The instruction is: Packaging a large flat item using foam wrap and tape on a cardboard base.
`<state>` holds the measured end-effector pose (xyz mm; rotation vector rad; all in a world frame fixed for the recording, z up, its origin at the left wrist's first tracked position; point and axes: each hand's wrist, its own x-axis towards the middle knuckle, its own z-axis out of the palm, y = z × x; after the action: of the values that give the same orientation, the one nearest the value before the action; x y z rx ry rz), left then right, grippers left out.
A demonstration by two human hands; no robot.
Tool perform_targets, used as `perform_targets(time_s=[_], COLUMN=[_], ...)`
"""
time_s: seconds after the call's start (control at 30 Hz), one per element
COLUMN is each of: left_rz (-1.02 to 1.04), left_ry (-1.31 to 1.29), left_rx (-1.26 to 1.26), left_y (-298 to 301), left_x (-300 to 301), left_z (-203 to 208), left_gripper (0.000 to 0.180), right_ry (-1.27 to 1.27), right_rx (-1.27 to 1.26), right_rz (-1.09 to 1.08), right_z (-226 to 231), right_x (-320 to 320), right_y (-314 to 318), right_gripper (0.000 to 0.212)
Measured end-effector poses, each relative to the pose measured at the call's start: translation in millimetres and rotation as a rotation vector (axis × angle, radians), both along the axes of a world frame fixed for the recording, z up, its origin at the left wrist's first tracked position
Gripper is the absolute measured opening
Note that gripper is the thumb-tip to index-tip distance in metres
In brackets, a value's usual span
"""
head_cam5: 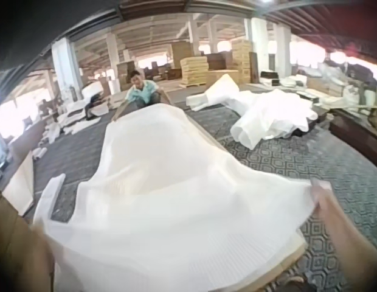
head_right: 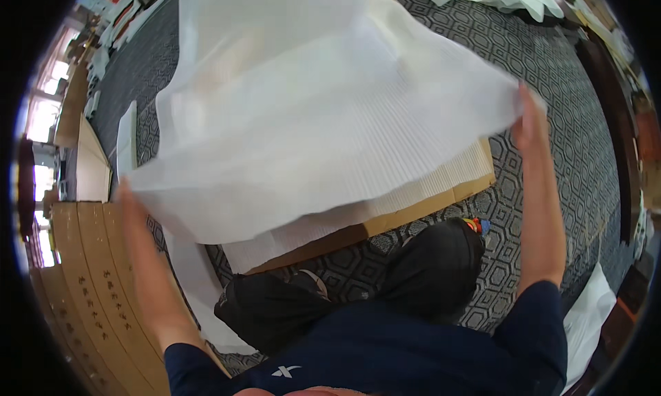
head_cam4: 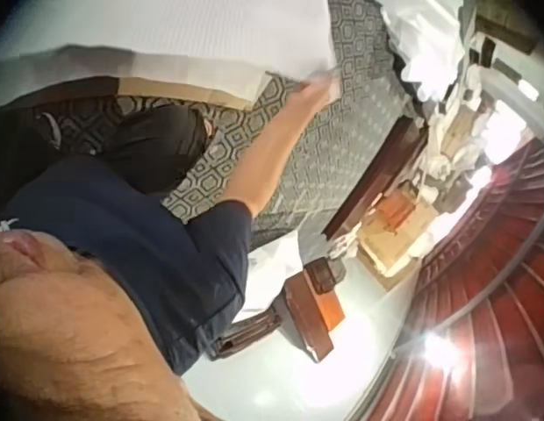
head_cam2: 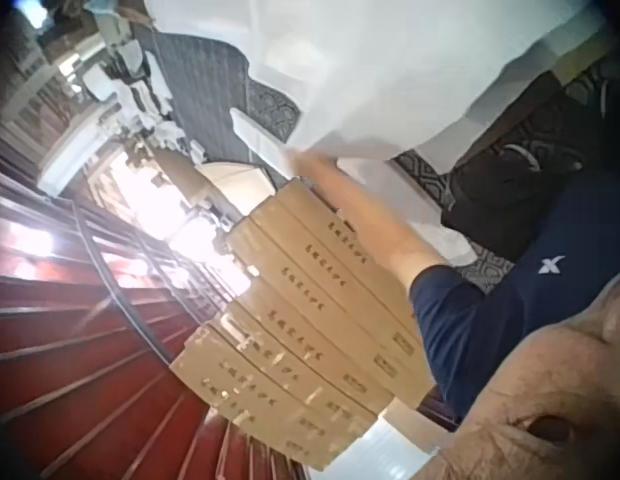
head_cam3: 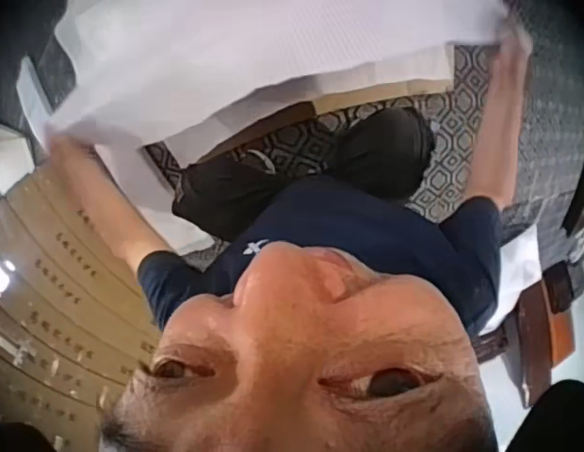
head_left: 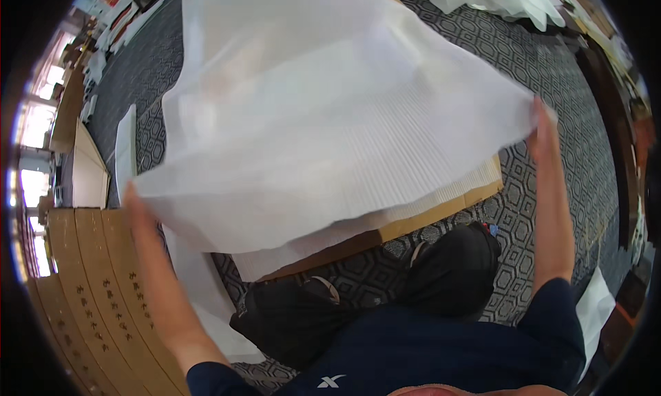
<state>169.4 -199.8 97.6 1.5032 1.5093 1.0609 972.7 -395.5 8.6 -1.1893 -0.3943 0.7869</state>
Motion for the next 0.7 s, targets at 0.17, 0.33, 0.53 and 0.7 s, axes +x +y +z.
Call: perform_targets(time_s=[0.17, 0.33, 0.53, 0.7], left_rz=[0.523, 0.641, 0.513, 0.392], left_ry=[0.131, 0.38, 0.585, 0.741], left_rx=[0.123, 0.009, -0.148, -0.24], left_y=[58, 49, -9, -52], left_x=[-86, -199, -125, -156], left_z=[107, 76, -115, -245], left_gripper=[0.045, 0.047, 0.047, 0.048], right_ry=[-0.889, -2.087, -0.342, -0.208], right_rx=[0.202, -0.152, -0.405, -0.488], right_rz=[-0.102, -0.627, -0.218, -0.285], right_z=[120, 100, -25, -81], right_x=[2, 20, -77, -108], right_y=[52, 30, -29, -67], right_gripper=[0.044, 0.036, 0.065, 0.06])
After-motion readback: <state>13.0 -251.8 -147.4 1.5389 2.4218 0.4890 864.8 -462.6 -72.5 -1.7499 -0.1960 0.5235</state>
